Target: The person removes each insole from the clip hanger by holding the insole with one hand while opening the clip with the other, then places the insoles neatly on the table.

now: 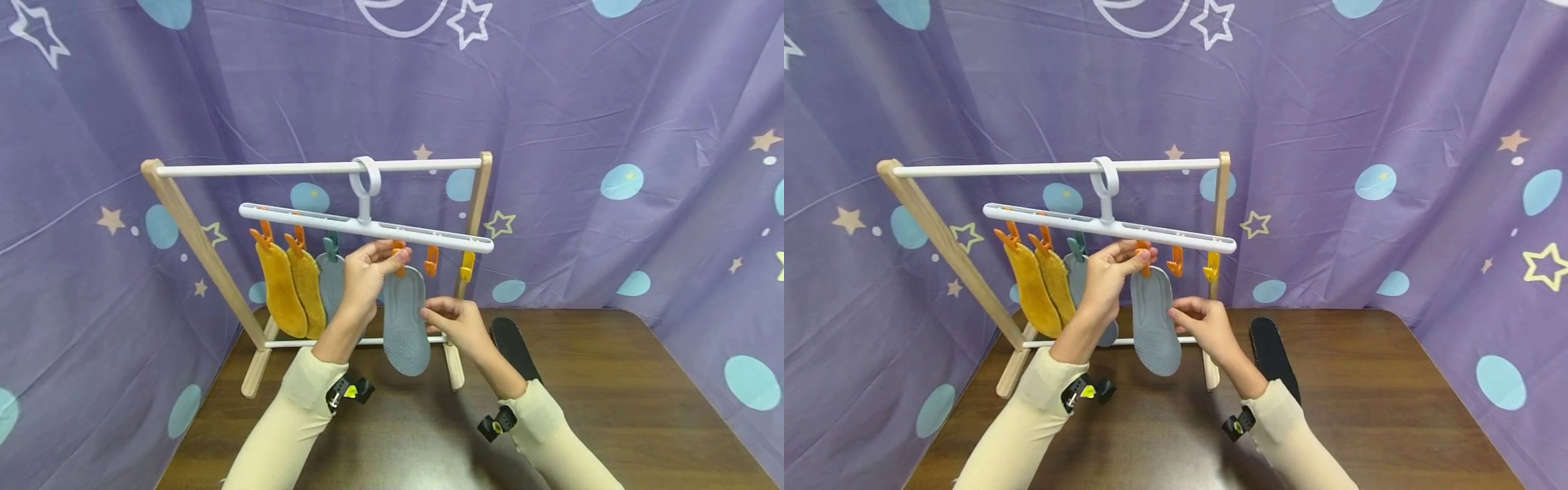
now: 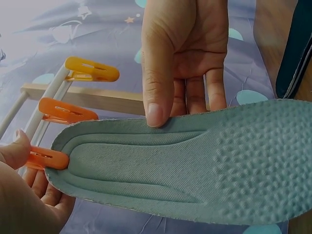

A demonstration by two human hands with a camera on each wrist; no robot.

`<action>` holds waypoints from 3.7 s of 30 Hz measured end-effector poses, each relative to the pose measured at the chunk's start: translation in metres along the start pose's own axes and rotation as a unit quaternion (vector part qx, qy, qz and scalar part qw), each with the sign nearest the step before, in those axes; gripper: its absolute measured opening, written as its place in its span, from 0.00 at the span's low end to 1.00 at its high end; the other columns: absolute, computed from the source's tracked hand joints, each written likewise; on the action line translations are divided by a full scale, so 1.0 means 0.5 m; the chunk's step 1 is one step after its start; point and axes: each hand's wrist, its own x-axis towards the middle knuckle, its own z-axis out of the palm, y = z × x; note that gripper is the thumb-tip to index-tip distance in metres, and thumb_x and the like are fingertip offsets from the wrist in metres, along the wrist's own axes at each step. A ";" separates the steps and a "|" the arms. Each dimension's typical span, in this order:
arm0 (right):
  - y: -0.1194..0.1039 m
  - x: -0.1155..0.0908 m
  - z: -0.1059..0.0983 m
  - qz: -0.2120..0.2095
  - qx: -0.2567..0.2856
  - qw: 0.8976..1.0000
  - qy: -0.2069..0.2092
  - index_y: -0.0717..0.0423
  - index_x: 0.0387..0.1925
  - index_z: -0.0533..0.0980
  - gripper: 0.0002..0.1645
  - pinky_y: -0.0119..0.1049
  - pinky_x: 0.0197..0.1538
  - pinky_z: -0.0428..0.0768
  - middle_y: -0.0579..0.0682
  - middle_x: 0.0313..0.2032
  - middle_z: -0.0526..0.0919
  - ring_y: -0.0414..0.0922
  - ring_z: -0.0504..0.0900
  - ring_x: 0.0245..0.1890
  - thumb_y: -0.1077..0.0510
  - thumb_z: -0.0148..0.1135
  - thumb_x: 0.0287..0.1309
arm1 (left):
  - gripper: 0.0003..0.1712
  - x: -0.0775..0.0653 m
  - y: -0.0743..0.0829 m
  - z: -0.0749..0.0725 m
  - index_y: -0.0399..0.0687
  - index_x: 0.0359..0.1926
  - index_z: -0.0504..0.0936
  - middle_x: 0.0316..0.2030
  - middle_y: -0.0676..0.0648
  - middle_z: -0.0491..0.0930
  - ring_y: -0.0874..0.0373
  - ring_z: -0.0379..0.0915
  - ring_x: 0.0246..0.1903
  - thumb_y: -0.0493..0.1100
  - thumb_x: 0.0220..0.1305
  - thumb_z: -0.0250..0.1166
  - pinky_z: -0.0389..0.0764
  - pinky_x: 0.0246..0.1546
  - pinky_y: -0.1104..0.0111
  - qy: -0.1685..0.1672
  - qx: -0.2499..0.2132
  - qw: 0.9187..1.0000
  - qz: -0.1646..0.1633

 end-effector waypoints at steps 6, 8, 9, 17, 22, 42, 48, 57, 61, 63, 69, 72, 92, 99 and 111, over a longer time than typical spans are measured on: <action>-0.003 -0.002 0.001 0.008 0.001 1.000 0.001 0.78 0.48 0.80 0.15 0.50 0.41 0.89 0.73 0.43 0.85 0.36 0.87 0.32 0.67 0.66 0.64 | 0.13 -0.001 0.000 0.000 0.30 0.46 0.84 0.30 0.54 0.90 0.63 0.87 0.32 0.32 0.62 0.71 0.83 0.34 0.74 0.008 -0.006 1.000 0.000; -0.004 -0.003 0.002 0.010 0.005 1.000 0.000 0.78 0.48 0.80 0.16 0.48 0.41 0.89 0.73 0.43 0.85 0.36 0.87 0.32 0.67 0.66 0.64 | 0.12 0.000 -0.002 0.000 0.30 0.46 0.84 0.30 0.55 0.89 0.64 0.87 0.32 0.32 0.62 0.71 0.83 0.34 0.75 0.011 -0.008 1.000 -0.001; -0.004 -0.003 0.003 0.010 0.005 1.000 0.000 0.77 0.48 0.80 0.16 0.46 0.40 0.90 0.73 0.43 0.85 0.36 0.87 0.32 0.66 0.66 0.64 | 0.12 0.000 -0.003 0.000 0.30 0.46 0.84 0.30 0.55 0.89 0.64 0.87 0.32 0.32 0.62 0.71 0.83 0.34 0.75 0.012 -0.008 1.000 0.000; -0.004 -0.006 0.007 0.016 0.006 1.000 0.003 0.77 0.48 0.80 0.16 0.55 0.43 0.87 0.73 0.43 0.85 0.36 0.87 0.32 0.66 0.66 0.65 | 0.11 0.001 -0.007 -0.001 0.31 0.44 0.85 0.30 0.54 0.89 0.57 0.89 0.34 0.33 0.62 0.72 0.83 0.33 0.73 0.023 -0.009 1.000 0.005; -0.004 -0.007 0.008 0.018 0.002 1.000 0.005 0.77 0.48 0.80 0.16 0.43 0.39 0.90 0.72 0.43 0.86 0.36 0.87 0.31 0.66 0.66 0.65 | 0.10 0.001 -0.007 0.001 0.29 0.43 0.84 0.29 0.55 0.89 0.61 0.88 0.32 0.32 0.62 0.71 0.84 0.33 0.74 0.026 -0.014 1.000 0.008; -0.003 -0.011 0.010 0.019 -0.002 1.000 0.004 0.78 0.48 0.80 0.16 0.49 0.41 0.89 0.73 0.43 0.86 0.36 0.87 0.32 0.66 0.66 0.64 | 0.09 0.004 -0.008 0.004 0.29 0.41 0.85 0.25 0.57 0.87 0.64 0.86 0.29 0.32 0.62 0.71 0.83 0.33 0.74 0.037 -0.022 0.999 0.006; -0.004 -0.011 0.009 0.009 0.004 1.000 -0.002 0.79 0.48 0.79 0.16 0.44 0.40 0.90 0.74 0.43 0.85 0.36 0.88 0.33 0.67 0.65 0.65 | 0.06 0.006 -0.006 0.006 0.31 0.39 0.85 0.24 0.58 0.87 0.65 0.86 0.28 0.31 0.61 0.71 0.80 0.31 0.75 0.043 -0.027 0.999 0.009; 0.002 -0.011 0.009 0.001 -0.001 1.000 -0.002 0.78 0.47 0.80 0.15 0.55 0.43 0.87 0.74 0.42 0.85 0.35 0.87 0.33 0.67 0.65 0.65 | 0.06 0.005 -0.002 0.006 0.32 0.39 0.85 0.24 0.59 0.87 0.65 0.86 0.28 0.31 0.61 0.72 0.80 0.31 0.75 0.046 -0.026 0.999 0.007; 0.002 -0.012 0.010 0.009 -0.008 1.000 0.002 0.77 0.47 0.81 0.15 0.48 0.41 0.89 0.73 0.43 0.86 0.35 0.87 0.33 0.66 0.66 0.65 | 0.07 0.006 -0.003 0.005 0.31 0.39 0.85 0.23 0.59 0.86 0.66 0.86 0.28 0.31 0.61 0.72 0.78 0.30 0.75 0.049 -0.022 0.999 0.007; 0.002 -0.013 0.011 0.013 -0.007 1.000 0.002 0.77 0.47 0.81 0.15 0.44 0.40 0.90 0.73 0.43 0.86 0.35 0.87 0.33 0.66 0.66 0.65 | 0.07 0.006 -0.004 0.005 0.31 0.39 0.85 0.23 0.59 0.86 0.66 0.86 0.28 0.31 0.61 0.72 0.79 0.30 0.75 0.049 -0.022 0.999 0.006; -0.001 -0.015 0.011 0.019 -0.004 1.000 0.003 0.77 0.47 0.81 0.15 0.41 0.39 0.90 0.73 0.43 0.86 0.36 0.87 0.33 0.66 0.66 0.65 | 0.05 0.005 -0.005 0.004 0.33 0.37 0.85 0.23 0.59 0.86 0.66 0.85 0.28 0.31 0.60 0.72 0.79 0.31 0.76 0.048 -0.021 0.999 0.002; -0.001 -0.016 0.011 0.018 -0.003 1.000 0.003 0.77 0.47 0.80 0.15 0.40 0.39 0.90 0.73 0.43 0.86 0.36 0.87 0.33 0.66 0.66 0.65 | 0.05 0.004 -0.005 0.004 0.32 0.37 0.84 0.23 0.59 0.86 0.66 0.85 0.28 0.30 0.60 0.72 0.81 0.32 0.76 0.048 -0.024 0.999 0.001; 0.013 -0.026 0.002 0.034 -0.014 0.999 0.009 0.75 0.47 0.82 0.15 0.40 0.39 0.90 0.72 0.46 0.85 0.36 0.87 0.34 0.65 0.66 0.65 | 0.03 0.007 -0.007 0.001 0.39 0.32 0.86 0.23 0.58 0.87 0.64 0.86 0.28 0.31 0.60 0.72 0.81 0.29 0.74 0.043 -0.030 0.999 0.008; 0.016 -0.025 0.000 0.030 -0.012 0.999 0.009 0.75 0.47 0.82 0.15 0.45 0.40 0.90 0.71 0.50 0.84 0.35 0.87 0.36 0.65 0.66 0.65 | 0.08 0.006 -0.005 -0.003 0.31 0.38 0.85 0.25 0.57 0.88 0.62 0.86 0.30 0.33 0.60 0.73 0.82 0.29 0.74 0.029 -0.016 0.999 0.007; 0.026 -0.027 -0.009 0.046 -0.018 0.999 0.017 0.75 0.47 0.82 0.15 0.33 0.37 0.89 0.70 0.44 0.86 0.34 0.86 0.34 0.64 0.67 0.65 | 0.12 0.002 -0.003 -0.002 0.28 0.44 0.84 0.31 0.54 0.89 0.64 0.85 0.32 0.29 0.59 0.72 0.85 0.37 0.75 0.008 -0.012 1.000 0.017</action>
